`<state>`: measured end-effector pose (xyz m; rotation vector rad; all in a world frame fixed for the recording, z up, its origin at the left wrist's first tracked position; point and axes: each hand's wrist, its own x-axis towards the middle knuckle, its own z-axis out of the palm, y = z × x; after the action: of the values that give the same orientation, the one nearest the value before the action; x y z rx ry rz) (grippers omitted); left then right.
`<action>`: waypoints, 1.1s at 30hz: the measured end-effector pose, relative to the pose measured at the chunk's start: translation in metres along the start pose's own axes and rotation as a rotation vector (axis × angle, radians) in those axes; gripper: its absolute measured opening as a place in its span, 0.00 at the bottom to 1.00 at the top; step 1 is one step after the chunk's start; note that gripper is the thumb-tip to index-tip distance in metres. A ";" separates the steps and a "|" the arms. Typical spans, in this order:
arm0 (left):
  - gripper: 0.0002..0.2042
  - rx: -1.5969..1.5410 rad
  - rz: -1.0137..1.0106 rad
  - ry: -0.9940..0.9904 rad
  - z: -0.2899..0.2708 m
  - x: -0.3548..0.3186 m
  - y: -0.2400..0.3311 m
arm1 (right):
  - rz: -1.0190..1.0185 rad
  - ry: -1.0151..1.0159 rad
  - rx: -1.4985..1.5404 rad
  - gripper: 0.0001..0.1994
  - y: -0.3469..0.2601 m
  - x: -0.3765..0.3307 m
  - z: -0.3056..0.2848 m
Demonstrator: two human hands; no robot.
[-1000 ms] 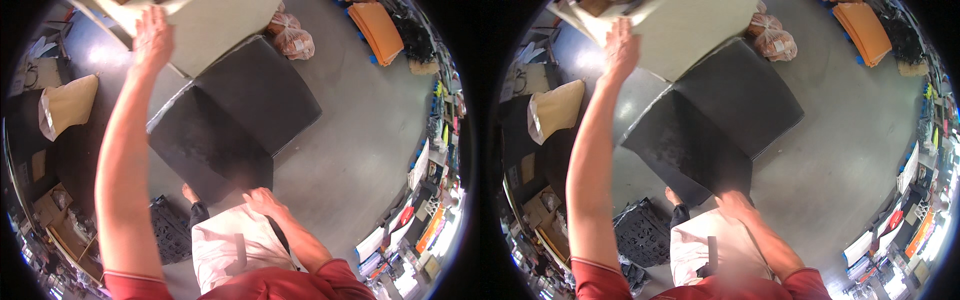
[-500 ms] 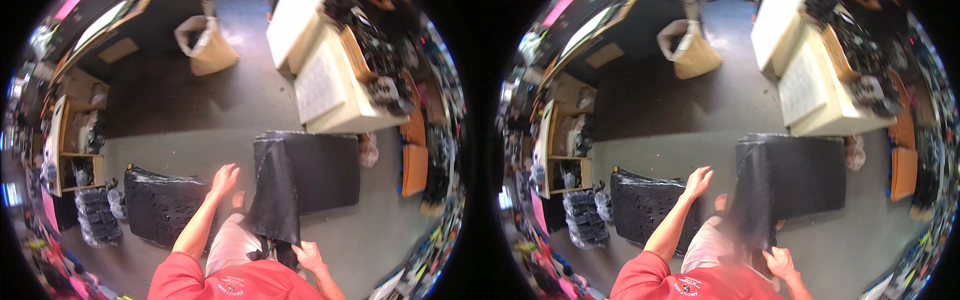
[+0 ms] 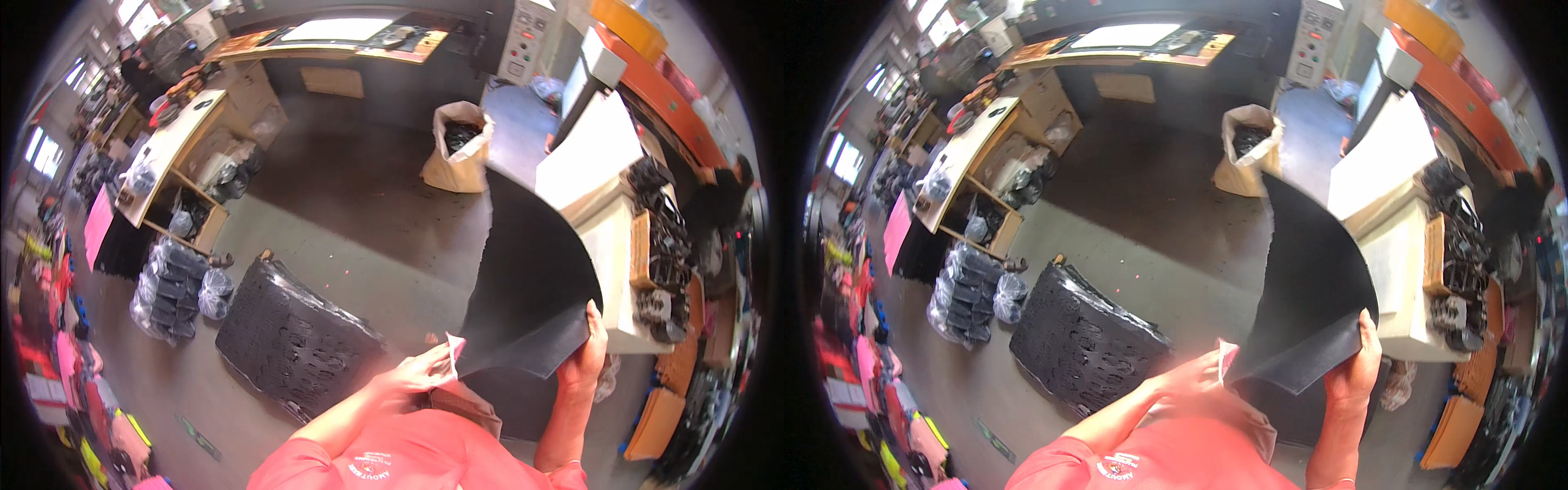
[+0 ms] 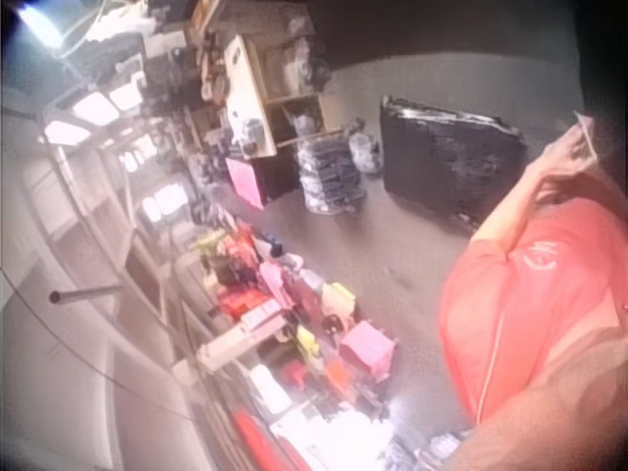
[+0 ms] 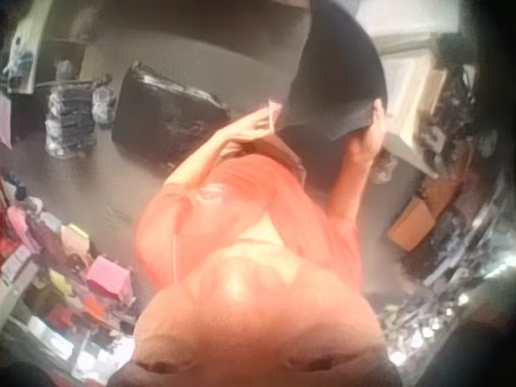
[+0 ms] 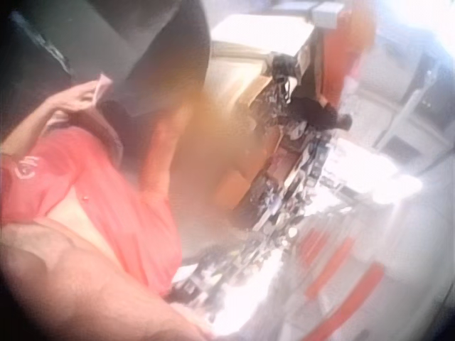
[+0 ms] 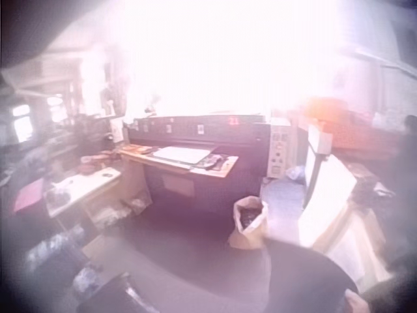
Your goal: The person places a black rubber sheet on a hydraulic cutting press and uses a slipper sole as a template to position the sheet. They repeatedly press the machine to cut out multiple slipper sole shapes, then remove and stack the cut pieces.
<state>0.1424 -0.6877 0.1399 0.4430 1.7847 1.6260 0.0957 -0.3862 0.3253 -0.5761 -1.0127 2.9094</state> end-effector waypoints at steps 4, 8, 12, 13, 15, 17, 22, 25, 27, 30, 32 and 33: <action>0.34 -0.133 0.107 -0.145 -0.047 0.043 0.054 | 0.038 -0.023 -0.022 0.17 -0.006 0.057 0.006; 0.30 -0.221 -0.037 0.214 -0.105 0.082 0.126 | 0.057 -0.045 -0.025 0.17 -0.002 0.116 0.009; 0.32 0.257 0.139 0.104 -0.145 0.109 0.171 | 0.042 -0.069 -0.158 0.15 -0.009 0.188 0.025; 0.30 0.583 0.017 0.148 -0.151 0.113 0.175 | 0.066 -0.070 -0.136 0.14 -0.012 0.208 0.033; 0.28 0.340 0.223 0.242 -0.164 0.132 0.173 | -0.033 -0.153 -0.194 0.14 -0.010 0.241 0.053; 0.25 0.267 0.365 0.397 -0.176 0.149 0.162 | -0.359 -0.048 -0.705 0.15 -0.004 0.261 0.075; 0.18 0.030 0.503 0.545 -0.238 0.176 0.132 | -0.234 -0.262 -0.260 0.20 -0.002 0.286 0.126; 0.17 0.030 0.516 0.563 -0.290 0.188 0.127 | -0.638 -0.052 -0.560 0.21 0.002 0.304 0.159; 0.16 0.003 0.505 0.571 -0.326 0.193 0.129 | -0.659 -0.116 -0.488 0.22 -0.006 0.312 0.186; 0.15 -0.089 0.440 0.540 -0.391 0.198 0.135 | -0.574 -0.345 -0.252 0.24 -0.024 0.320 0.242; 0.15 -0.079 0.465 0.472 -0.433 0.193 0.137 | -1.081 0.164 -0.414 0.23 -0.011 0.326 0.281; 0.15 -0.057 0.455 0.428 -0.456 0.193 0.140 | -1.261 0.372 -0.497 0.22 -0.003 0.328 0.302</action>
<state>-0.3289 -0.8755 0.2251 0.5325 2.0411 2.2152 -0.3145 -0.5229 0.4344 -0.2660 -1.3346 1.4198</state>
